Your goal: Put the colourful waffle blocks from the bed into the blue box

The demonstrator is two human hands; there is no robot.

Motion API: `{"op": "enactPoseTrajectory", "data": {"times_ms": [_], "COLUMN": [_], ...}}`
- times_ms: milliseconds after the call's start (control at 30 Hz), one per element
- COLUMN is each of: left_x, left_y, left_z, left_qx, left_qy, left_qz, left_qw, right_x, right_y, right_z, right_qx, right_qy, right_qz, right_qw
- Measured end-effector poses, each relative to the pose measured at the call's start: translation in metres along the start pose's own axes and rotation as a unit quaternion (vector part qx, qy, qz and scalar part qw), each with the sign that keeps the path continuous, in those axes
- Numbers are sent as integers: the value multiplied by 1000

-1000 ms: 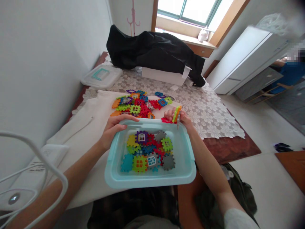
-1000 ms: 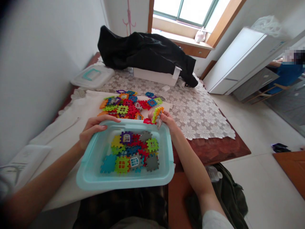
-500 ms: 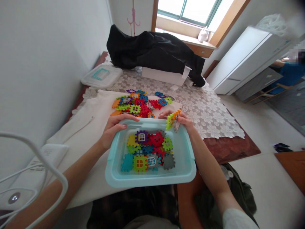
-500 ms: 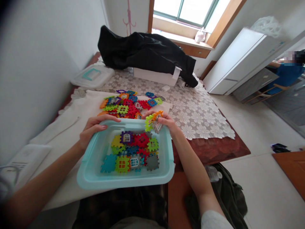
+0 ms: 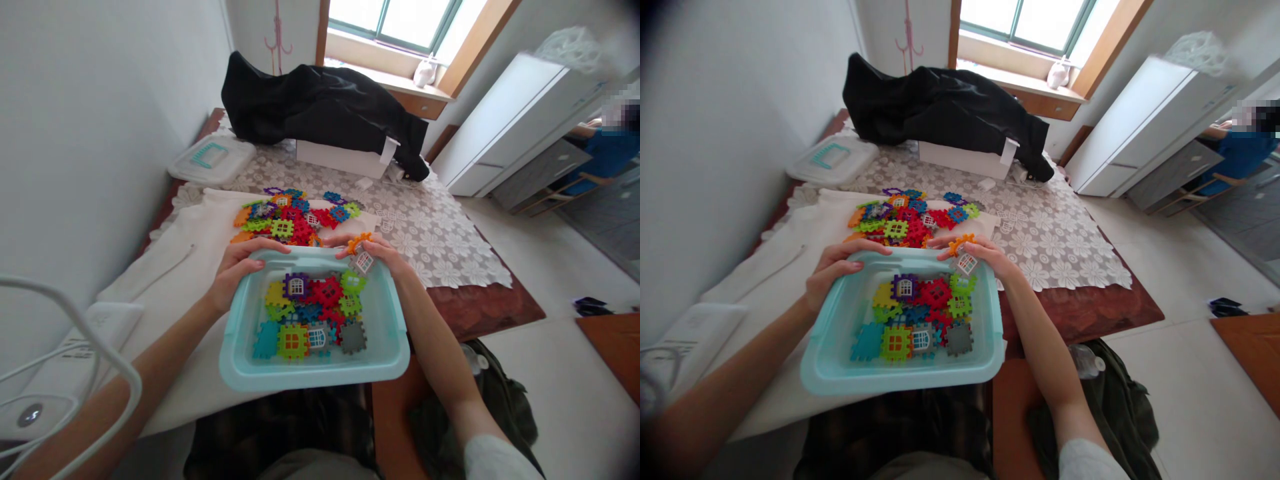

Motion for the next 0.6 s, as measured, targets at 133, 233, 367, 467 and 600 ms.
{"op": "enactPoseTrajectory", "data": {"times_ms": [133, 233, 367, 467, 600], "left_x": [-1, -1, -2, -2, -3], "left_y": [0, 1, 2, 2, 2], "left_z": [-1, -1, -2, -2, -1], "left_qx": [0, -3, -6, -9, -2], "left_qy": [2, 5, 12, 12, 4], "left_qz": [1, 9, 16, 12, 1], "left_qw": [1000, 1000, 1000, 1000, 1000], "right_x": [-6, -20, -46, -63, -76], "right_y": [-3, -12, -23, -26, -30], "right_z": [-3, 5, 24, 29, 25], "right_qx": [-19, -147, -317, -326, -261], "right_qy": [-39, -61, 135, 349, 400], "right_qz": [-3, 8, -19, -61, -89], "right_qw": [999, 987, 939, 876, 874]}}
Point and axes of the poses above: each hand's wrist, its own y-axis away from the middle knuckle, its own z-axis out of the back of the hand, x = y × z, the point moved 1 cm from there along -y, towards the middle knuckle, and after that the axes turned 6 degrees about -z, right-handed, at the moved point
